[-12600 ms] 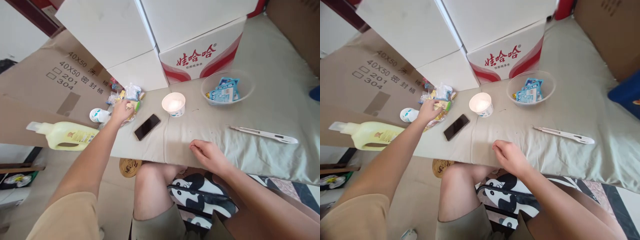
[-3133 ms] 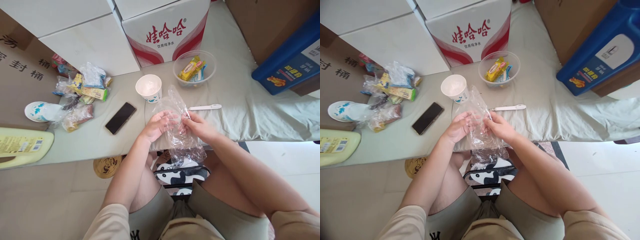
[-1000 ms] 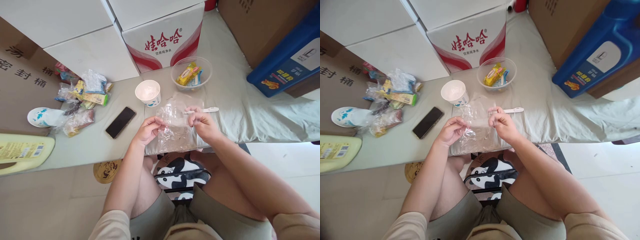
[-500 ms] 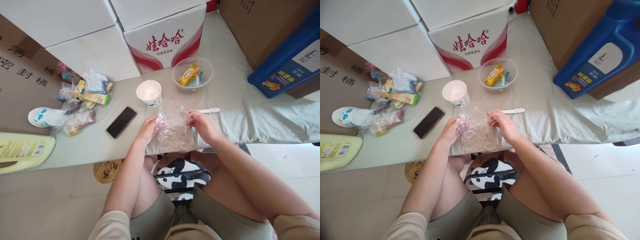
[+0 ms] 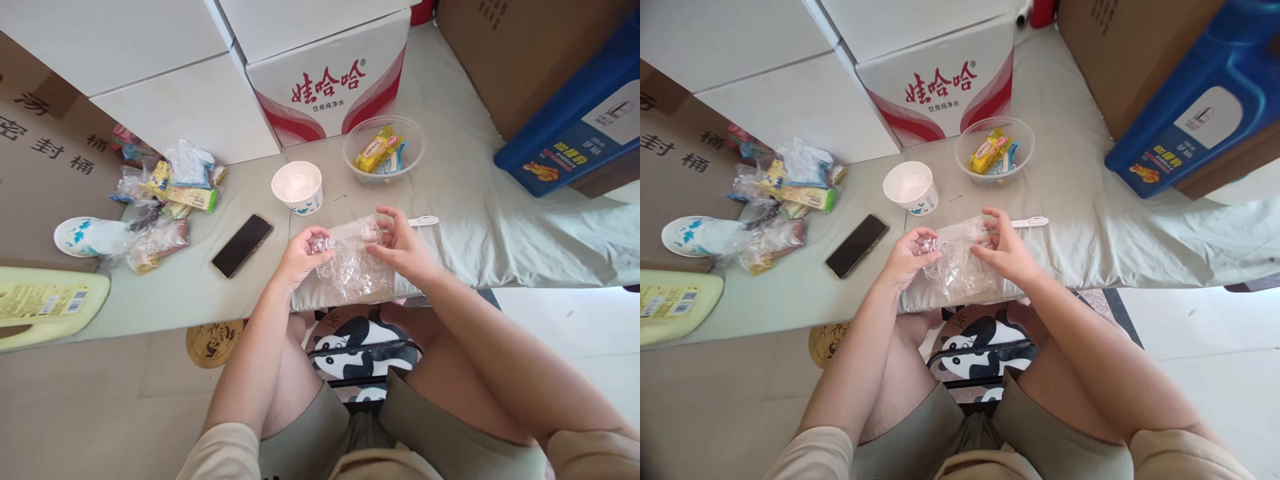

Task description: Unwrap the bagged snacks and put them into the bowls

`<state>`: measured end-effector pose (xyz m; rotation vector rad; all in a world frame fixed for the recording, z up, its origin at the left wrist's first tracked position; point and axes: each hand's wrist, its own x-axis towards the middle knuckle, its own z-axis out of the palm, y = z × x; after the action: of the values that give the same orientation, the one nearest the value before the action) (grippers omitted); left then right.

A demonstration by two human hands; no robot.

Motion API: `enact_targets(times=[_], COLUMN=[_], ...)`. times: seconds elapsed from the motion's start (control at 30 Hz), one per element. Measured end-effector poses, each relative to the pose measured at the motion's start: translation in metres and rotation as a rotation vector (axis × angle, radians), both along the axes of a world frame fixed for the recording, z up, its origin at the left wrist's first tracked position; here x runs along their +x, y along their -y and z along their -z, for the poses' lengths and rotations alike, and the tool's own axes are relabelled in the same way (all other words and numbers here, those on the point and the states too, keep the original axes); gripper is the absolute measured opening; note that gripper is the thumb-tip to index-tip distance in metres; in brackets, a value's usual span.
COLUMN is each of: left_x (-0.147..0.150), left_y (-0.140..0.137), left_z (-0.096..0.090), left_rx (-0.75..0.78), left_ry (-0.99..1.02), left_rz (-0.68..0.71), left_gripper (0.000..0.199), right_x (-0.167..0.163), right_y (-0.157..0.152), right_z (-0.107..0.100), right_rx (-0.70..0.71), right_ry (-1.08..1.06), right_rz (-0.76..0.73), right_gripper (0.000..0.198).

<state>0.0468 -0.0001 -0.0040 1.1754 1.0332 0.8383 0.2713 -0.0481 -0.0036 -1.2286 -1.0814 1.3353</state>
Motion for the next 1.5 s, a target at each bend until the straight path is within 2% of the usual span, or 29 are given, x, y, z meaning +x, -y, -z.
enact_targets(times=[0.1, 0.2, 0.33, 0.4, 0.47, 0.57, 0.7, 0.83, 0.87, 1.07, 1.2, 1.37, 1.5], left_x=[0.000, -0.001, 0.000, 0.002, 0.003, 0.004, 0.003, 0.002, 0.002, 0.002, 0.003, 0.006, 0.003], left_y=[-0.001, 0.001, 0.005, 0.007, 0.009, 0.009, 0.008, 0.008, 0.008, 0.004, 0.005, 0.007, 0.004], left_z=[0.000, -0.002, -0.003, -0.003, -0.002, -0.001, -0.002, -0.003, -0.002, 0.001, 0.002, -0.006, -0.013], left_rx=[-0.027, -0.141, -0.217, -0.194, -0.186, -0.201, -0.179, -0.168, -0.165, -0.080, -0.082, -0.107, -0.180], left_ry=[0.082, 0.140, 0.115, 0.072, 0.056, 0.073, 0.079, 0.063, 0.041, -0.036, 0.031, 0.200, 0.235], left_rz=[-0.033, 0.000, 0.142, 0.137, 0.100, 0.074, 0.064, 0.076, 0.089, 0.018, 0.007, -0.090, -0.044], left_gripper=[0.066, 0.076, 0.059, 0.046, 0.040, 0.041, 0.043, 0.046, 0.045, 0.039, 0.037, 0.032, 0.022], right_x=[0.001, 0.000, -0.002, -0.003, -0.003, -0.003, -0.003, -0.002, -0.002, -0.004, -0.002, 0.003, 0.003], right_y=[0.001, 0.003, 0.005, 0.004, 0.004, 0.003, 0.002, 0.002, 0.002, 0.002, 0.002, 0.000, 0.000], right_z=[0.000, -0.002, -0.003, -0.003, -0.002, -0.001, -0.002, -0.008, -0.010, -0.013, -0.011, -0.006, -0.006], right_rx=[0.016, 0.097, 0.098, 0.089, 0.071, 0.031, 0.013, -0.011, -0.005, 0.002, 0.003, 0.063, 0.047], right_ry=[-0.020, -0.008, -0.020, -0.018, 0.024, 0.115, 0.136, 0.194, 0.211, 0.190, 0.170, 0.068, 0.000], right_rz=[-0.068, -0.038, -0.025, -0.025, -0.042, -0.094, -0.081, -0.118, -0.126, -0.120, -0.121, -0.083, -0.008], right_gripper=[0.051, 0.045, 0.058, 0.064, 0.060, 0.049, 0.055, 0.026, 0.024, 0.028, 0.030, 0.030, 0.022])
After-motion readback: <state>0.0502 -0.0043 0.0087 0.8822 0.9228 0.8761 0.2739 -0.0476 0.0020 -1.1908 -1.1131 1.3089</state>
